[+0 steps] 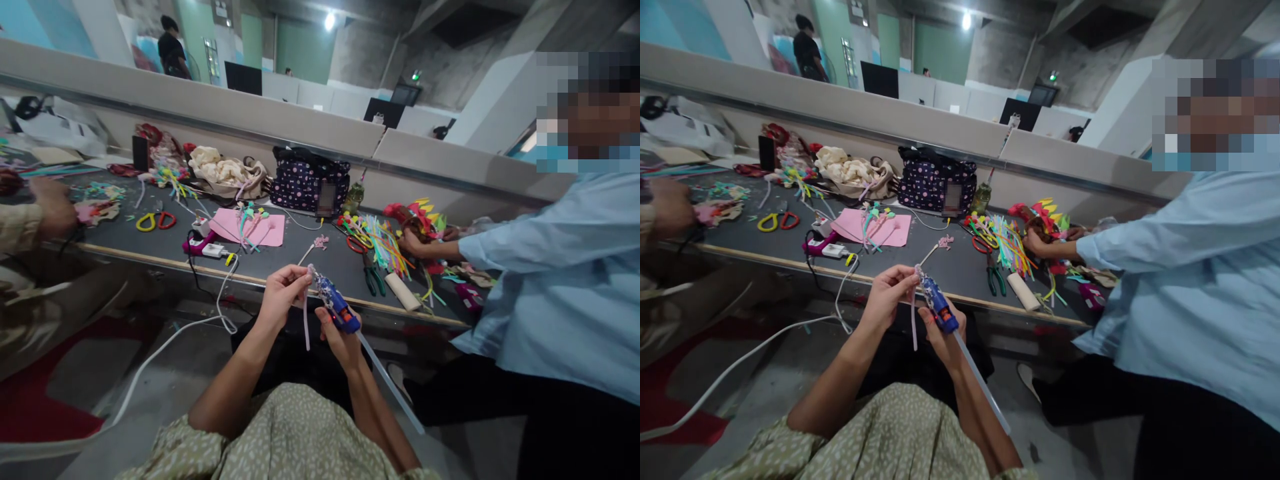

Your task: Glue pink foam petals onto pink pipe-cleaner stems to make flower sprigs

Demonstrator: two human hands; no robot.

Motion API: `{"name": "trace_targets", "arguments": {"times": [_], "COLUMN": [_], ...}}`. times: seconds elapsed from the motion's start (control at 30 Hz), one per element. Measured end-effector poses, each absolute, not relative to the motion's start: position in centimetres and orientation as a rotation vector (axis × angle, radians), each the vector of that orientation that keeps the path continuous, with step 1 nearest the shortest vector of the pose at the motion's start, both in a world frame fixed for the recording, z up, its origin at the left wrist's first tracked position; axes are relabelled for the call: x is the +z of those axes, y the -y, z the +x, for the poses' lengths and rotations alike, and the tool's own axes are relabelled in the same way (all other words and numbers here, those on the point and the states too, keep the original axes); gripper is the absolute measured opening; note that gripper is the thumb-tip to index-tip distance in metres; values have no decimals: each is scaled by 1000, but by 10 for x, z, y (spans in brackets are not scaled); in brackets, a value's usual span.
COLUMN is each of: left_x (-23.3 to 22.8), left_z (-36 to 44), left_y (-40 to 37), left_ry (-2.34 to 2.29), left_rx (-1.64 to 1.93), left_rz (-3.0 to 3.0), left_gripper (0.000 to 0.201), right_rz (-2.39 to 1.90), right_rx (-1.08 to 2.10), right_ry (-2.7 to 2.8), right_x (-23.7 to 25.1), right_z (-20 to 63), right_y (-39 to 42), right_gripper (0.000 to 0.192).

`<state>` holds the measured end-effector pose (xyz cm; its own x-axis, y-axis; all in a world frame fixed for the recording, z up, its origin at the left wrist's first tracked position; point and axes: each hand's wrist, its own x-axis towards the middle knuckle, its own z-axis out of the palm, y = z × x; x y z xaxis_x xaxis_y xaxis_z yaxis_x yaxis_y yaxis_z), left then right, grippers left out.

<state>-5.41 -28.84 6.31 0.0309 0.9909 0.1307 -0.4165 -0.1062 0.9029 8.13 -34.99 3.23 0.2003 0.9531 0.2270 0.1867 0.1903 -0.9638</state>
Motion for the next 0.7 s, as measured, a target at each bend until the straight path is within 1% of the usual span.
{"name": "trace_targets", "arguments": {"times": [0.27,0.4,0.5,0.6,0.7], "left_x": [62,60,58,57,56], "left_z": [-58,-68,-76,-78,-75], "left_y": [286,273,244,202,159], "left_ry": [-802,-857,-826,-826,-873], "left_rx": [1469,1542,1562,1548,1495], "left_rz": [1071,1011,876,733,674], "left_gripper": [20,22,26,32,35], "right_rz": [-1364,-1476,-1470,-1395,-1436], "right_rx": [790,747,692,726,736], "right_ry": [1256,1136,1088,1027,1096], "right_x": [35,33,28,21,19], "right_z": [84,97,112,127,142], "right_y": [345,324,291,248,202], "right_gripper": [36,40,43,45,41]}}
